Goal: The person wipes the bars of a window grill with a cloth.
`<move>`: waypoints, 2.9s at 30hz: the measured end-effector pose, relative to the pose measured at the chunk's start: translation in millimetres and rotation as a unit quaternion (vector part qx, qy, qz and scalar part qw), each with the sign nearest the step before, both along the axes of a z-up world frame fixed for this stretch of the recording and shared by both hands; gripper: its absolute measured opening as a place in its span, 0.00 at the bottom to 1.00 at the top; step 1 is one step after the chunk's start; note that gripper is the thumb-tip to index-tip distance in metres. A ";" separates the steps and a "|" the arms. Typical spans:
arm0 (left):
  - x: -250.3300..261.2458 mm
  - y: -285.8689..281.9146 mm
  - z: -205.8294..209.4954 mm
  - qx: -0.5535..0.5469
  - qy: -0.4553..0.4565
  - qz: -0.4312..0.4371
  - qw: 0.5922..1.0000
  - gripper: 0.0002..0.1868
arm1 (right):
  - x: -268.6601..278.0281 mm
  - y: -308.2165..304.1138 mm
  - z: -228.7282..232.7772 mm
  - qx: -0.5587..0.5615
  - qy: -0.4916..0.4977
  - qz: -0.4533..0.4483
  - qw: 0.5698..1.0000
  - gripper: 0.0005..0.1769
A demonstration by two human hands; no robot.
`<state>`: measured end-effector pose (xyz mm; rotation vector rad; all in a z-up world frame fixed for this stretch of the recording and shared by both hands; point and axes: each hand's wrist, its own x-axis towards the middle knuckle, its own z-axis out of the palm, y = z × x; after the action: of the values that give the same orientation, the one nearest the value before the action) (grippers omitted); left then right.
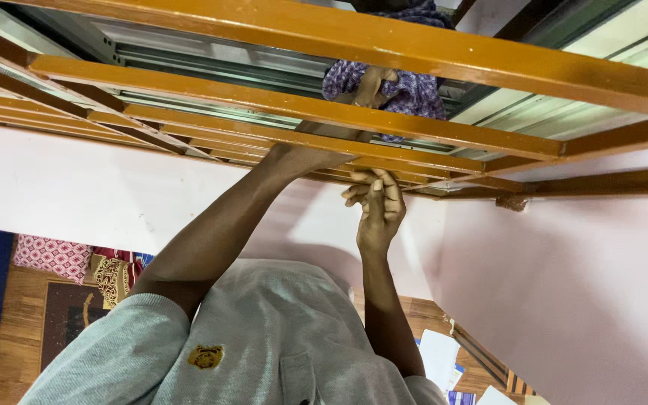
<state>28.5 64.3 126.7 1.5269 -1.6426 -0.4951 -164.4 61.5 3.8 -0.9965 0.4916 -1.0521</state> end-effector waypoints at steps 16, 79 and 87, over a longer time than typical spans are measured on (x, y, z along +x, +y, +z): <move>-3.0 15.6 0.5 -0.158 -0.054 0.089 0.982 0.28 | 51.0 -47.6 29.9 0.215 -0.301 0.143 0.918 0.23; 36.9 24.8 -46.3 -0.133 -0.170 0.244 0.945 0.20 | 93.3 -114.8 -18.2 -0.191 0.430 -0.094 0.877 0.22; 65.9 46.5 -155.2 -0.080 0.664 0.058 0.741 0.14 | 149.6 -115.4 -37.5 -0.315 0.455 -0.179 0.813 0.27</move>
<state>94.3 110.8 -28.5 0.6944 -0.4109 -1.0145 -14.7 -53.9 -33.7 -2.0901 1.1946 -1.0338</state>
